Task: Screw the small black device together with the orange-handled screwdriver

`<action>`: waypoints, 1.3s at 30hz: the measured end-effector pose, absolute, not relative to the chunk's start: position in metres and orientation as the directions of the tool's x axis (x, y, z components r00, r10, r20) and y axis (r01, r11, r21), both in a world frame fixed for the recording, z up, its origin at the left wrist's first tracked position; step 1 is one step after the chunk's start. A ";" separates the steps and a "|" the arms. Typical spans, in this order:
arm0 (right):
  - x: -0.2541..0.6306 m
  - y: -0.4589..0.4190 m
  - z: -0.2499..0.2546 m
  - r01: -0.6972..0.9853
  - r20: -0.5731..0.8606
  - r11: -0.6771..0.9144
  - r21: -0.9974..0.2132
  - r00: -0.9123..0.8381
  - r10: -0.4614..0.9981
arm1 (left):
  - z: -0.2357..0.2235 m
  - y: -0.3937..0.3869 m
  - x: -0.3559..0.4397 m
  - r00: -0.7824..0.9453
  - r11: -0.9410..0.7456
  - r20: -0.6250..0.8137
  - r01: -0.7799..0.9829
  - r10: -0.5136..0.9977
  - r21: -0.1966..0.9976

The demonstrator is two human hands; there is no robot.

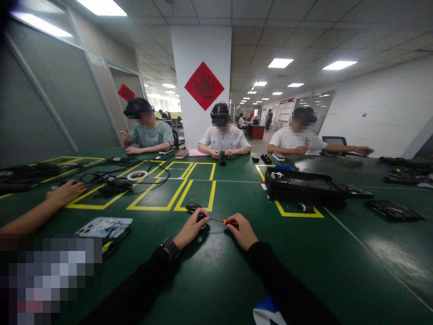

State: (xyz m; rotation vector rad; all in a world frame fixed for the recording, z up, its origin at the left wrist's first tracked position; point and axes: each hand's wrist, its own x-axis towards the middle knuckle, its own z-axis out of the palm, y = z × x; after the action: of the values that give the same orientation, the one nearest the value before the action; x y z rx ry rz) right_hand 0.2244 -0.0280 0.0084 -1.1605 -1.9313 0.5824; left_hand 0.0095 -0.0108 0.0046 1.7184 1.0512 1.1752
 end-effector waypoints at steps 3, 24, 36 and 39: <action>0.224 -0.028 0.008 0.514 0.385 0.466 -0.721 -0.262 0.885 | 0.005 -0.011 0.010 0.226 -0.351 0.307 0.190 0.924 0.917; 0.226 -0.029 0.010 0.494 0.340 0.440 -0.750 -0.284 0.897 | 0.011 -0.013 0.010 0.235 -0.420 0.362 0.281 0.902 0.863; 0.225 -0.031 0.013 0.501 0.390 0.478 -0.722 -0.276 0.879 | 0.012 -0.016 0.011 0.250 -0.405 0.341 0.282 0.906 0.870; 0.225 -0.032 0.014 0.516 0.403 0.505 -0.692 -0.303 0.863 | 0.013 -0.017 0.011 0.248 -0.409 0.346 0.280 0.905 0.869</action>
State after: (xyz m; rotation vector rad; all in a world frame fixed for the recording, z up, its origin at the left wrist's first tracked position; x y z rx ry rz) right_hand 0.2254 -0.0317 0.0139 -1.1308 -1.9730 0.5692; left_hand 0.0114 -0.0165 0.0133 1.8387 1.0824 1.1642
